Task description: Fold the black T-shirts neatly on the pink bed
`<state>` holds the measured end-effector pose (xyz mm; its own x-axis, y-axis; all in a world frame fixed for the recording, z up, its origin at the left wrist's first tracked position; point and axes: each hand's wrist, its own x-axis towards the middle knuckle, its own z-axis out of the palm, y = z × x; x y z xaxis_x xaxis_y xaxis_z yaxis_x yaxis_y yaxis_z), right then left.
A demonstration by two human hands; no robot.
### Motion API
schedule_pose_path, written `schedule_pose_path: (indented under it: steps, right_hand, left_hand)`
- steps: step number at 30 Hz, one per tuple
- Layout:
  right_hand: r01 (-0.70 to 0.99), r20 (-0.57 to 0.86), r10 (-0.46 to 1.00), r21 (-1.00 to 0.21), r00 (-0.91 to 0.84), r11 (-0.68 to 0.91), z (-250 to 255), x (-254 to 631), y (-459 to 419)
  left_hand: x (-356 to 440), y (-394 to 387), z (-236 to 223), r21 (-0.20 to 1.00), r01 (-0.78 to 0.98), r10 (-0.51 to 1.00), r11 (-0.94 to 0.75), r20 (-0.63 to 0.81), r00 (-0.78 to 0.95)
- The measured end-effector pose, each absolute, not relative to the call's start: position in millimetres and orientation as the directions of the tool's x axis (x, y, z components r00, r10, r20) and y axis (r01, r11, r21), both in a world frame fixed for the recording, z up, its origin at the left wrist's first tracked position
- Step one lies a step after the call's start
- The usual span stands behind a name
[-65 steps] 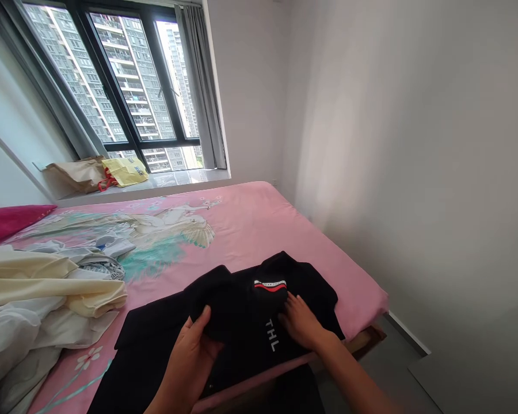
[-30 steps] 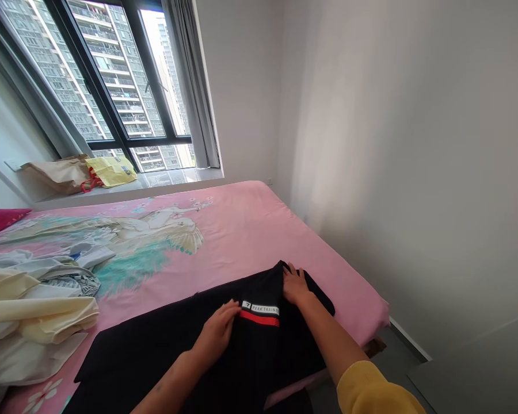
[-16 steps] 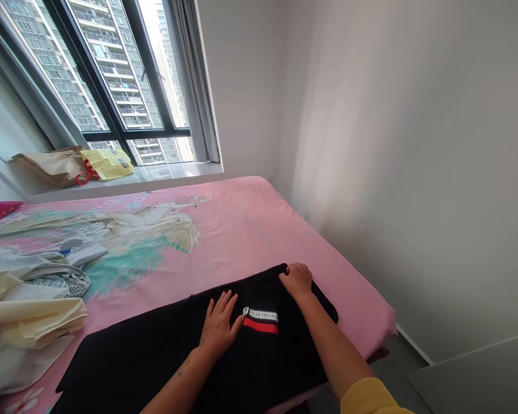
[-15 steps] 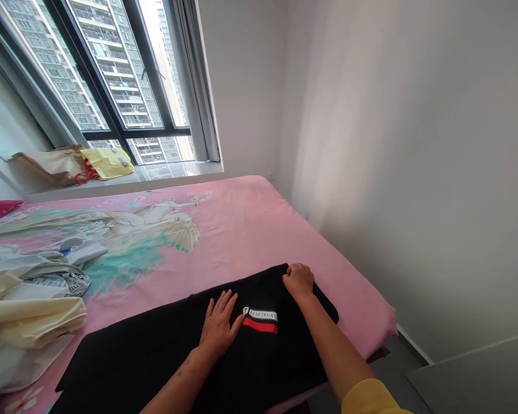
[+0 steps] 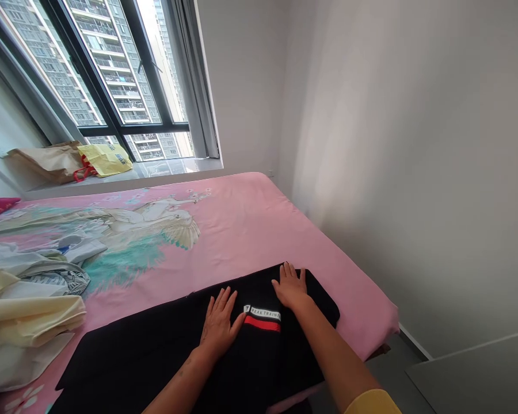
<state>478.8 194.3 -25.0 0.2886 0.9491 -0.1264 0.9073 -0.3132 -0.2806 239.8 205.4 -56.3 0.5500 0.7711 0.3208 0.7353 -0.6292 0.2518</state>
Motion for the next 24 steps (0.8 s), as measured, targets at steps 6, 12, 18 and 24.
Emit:
schedule_pose_path:
  steps: [6,12,18,24]
  right_hand:
    - [0.909,-0.07,0.988,-0.386,0.139,-0.156,-7.2,462.4,195.6]
    - [0.817,0.09,0.967,-0.557,0.236,-0.148,7.8,446.3,142.5]
    - [0.452,0.171,0.807,-0.882,0.565,-0.13,-13.2,403.2,8.2]
    - [0.602,-0.109,0.952,-0.753,0.286,-0.267,-87.4,348.5,-96.3]
  left_hand:
    - [240.4,207.3,-56.2,0.25,0.739,0.775,-0.625,0.308,0.552]
    - [241.7,202.9,-50.0,0.429,0.689,0.811,-0.584,0.273,0.517]
    - [240.6,212.6,-28.3,0.736,0.561,0.885,-0.38,0.113,0.451]
    - [206.5,147.6,8.6,0.837,0.461,0.907,-0.296,0.095,0.411]
